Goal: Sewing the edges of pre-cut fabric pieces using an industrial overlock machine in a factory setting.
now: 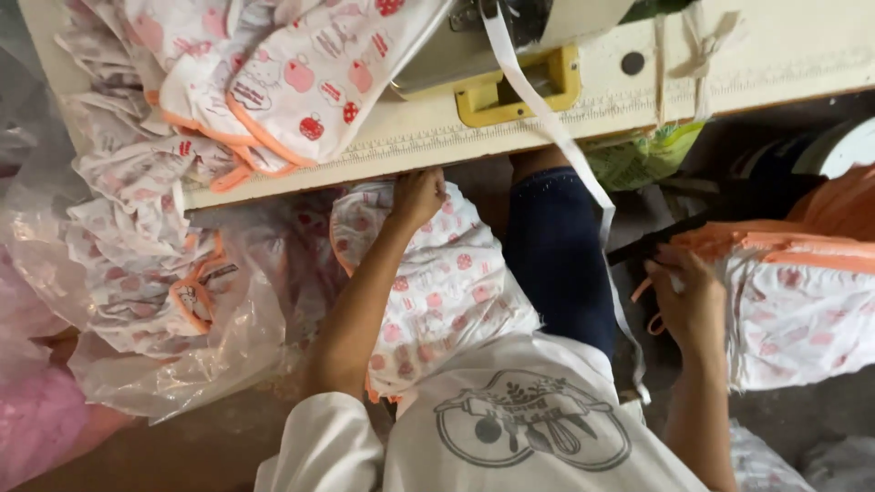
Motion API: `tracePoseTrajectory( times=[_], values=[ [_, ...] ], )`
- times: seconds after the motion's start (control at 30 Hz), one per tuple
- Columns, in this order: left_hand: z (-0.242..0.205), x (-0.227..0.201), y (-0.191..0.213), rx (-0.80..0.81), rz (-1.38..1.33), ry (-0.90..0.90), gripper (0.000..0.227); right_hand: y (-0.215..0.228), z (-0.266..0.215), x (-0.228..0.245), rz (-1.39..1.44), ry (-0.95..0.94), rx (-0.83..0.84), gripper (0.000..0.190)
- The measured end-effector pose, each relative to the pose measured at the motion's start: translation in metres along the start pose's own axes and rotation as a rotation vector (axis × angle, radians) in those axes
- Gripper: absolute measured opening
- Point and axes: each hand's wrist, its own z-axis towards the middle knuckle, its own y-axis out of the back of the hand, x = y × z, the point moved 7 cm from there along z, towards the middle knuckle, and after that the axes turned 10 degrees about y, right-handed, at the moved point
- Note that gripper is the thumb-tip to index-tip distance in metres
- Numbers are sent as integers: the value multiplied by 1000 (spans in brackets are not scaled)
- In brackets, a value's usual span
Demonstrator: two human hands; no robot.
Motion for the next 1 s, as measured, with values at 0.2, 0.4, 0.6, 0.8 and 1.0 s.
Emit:
tracePoseTrajectory(
  times=[0.2, 0.4, 0.6, 0.8, 1.0],
  values=[
    [-15, -10, 9, 24, -18, 130, 9, -83, 37, 102, 421, 188, 218, 28],
    [-46, -25, 53, -209, -70, 0, 13, -127, 54, 163, 471, 388, 327, 30],
    [-49, -32, 50, -207, 103, 24, 13, -136, 57, 170, 401, 411, 338, 25],
    [-60, -37, 66, -293, 160, 96, 29, -140, 56, 151, 419, 399, 325, 25],
    [-37, -25, 44, -189, -196, -17, 9, -132, 58, 157, 449, 384, 296, 23]
  ],
)
